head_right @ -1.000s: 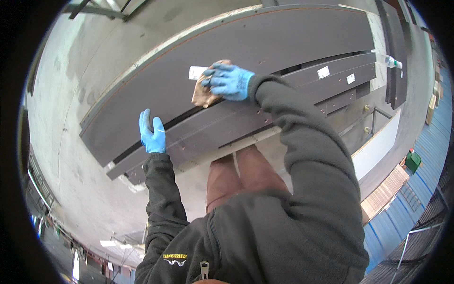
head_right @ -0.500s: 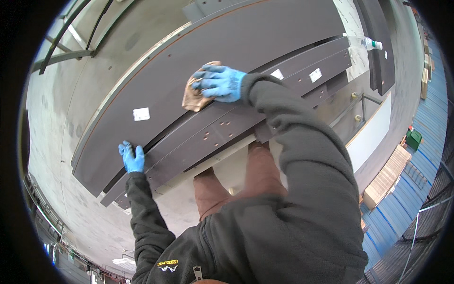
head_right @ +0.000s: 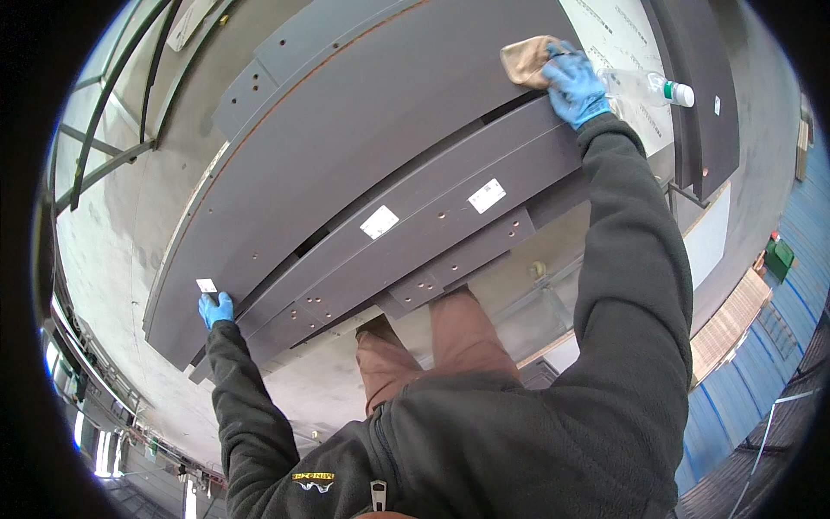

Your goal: The person wipes the surfaces of stacked dark metal panels with a cloth, occasionally lifting and repositioning panels to access different areas. They pour liquid from a plastic bottle onto the cloth and continue wiping multiple panels in a workshop setting.

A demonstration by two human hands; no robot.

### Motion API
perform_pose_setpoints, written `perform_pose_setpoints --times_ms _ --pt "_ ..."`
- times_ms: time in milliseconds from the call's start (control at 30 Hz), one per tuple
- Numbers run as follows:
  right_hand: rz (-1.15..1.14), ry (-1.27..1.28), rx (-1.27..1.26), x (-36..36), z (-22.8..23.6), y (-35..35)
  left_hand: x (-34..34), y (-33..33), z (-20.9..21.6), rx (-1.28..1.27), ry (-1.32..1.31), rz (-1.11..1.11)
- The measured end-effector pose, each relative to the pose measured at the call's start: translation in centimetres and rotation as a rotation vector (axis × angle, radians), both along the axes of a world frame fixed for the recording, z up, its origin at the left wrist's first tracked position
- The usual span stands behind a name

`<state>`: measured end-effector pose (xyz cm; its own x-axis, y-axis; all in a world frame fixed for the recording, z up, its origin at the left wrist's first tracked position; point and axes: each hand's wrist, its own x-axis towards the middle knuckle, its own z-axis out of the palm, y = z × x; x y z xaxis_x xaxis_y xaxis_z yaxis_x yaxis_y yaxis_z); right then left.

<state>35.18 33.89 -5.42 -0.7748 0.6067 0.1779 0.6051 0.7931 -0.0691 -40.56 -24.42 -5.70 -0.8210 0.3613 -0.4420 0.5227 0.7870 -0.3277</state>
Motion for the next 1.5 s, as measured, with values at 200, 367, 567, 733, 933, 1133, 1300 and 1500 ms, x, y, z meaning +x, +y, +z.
perform_pose_setpoints --times_ms 200,367,567,733,933,1133,1300,1500 --pt "-0.841 0.098 -0.254 6.5 -2.5 4.2 11.5 10.5 2.1 0.138 0.055 -0.118" --pt "-1.068 0.478 -0.252 5.6 2.3 4.2 22.5 22.6 6.3 0.73 -0.116 -0.155" --pt "-1.046 1.206 -0.539 2.2 9.3 -4.3 46.7 40.5 12.0 1.326 -0.903 -0.32" --pt "-1.105 1.394 -1.496 6.3 9.8 -11.1 61.5 41.1 12.9 1.264 -1.473 -0.479" --pt "-1.516 1.496 -1.132 9.1 11.8 -15.6 60.1 28.8 12.9 0.13 -1.754 -0.225" --pt "-1.425 1.549 -1.28 4.4 11.1 -13.7 51.5 20.9 11.1 0.451 -1.423 0.207" --pt "-1.289 1.513 -1.465 2.1 9.5 -14.9 41.4 14.2 7.3 0.819 -1.058 0.678" --pt "-1.244 1.494 -1.576 -1.6 8.1 -19.6 30.6 6.8 7.4 1.157 -0.901 1.063"
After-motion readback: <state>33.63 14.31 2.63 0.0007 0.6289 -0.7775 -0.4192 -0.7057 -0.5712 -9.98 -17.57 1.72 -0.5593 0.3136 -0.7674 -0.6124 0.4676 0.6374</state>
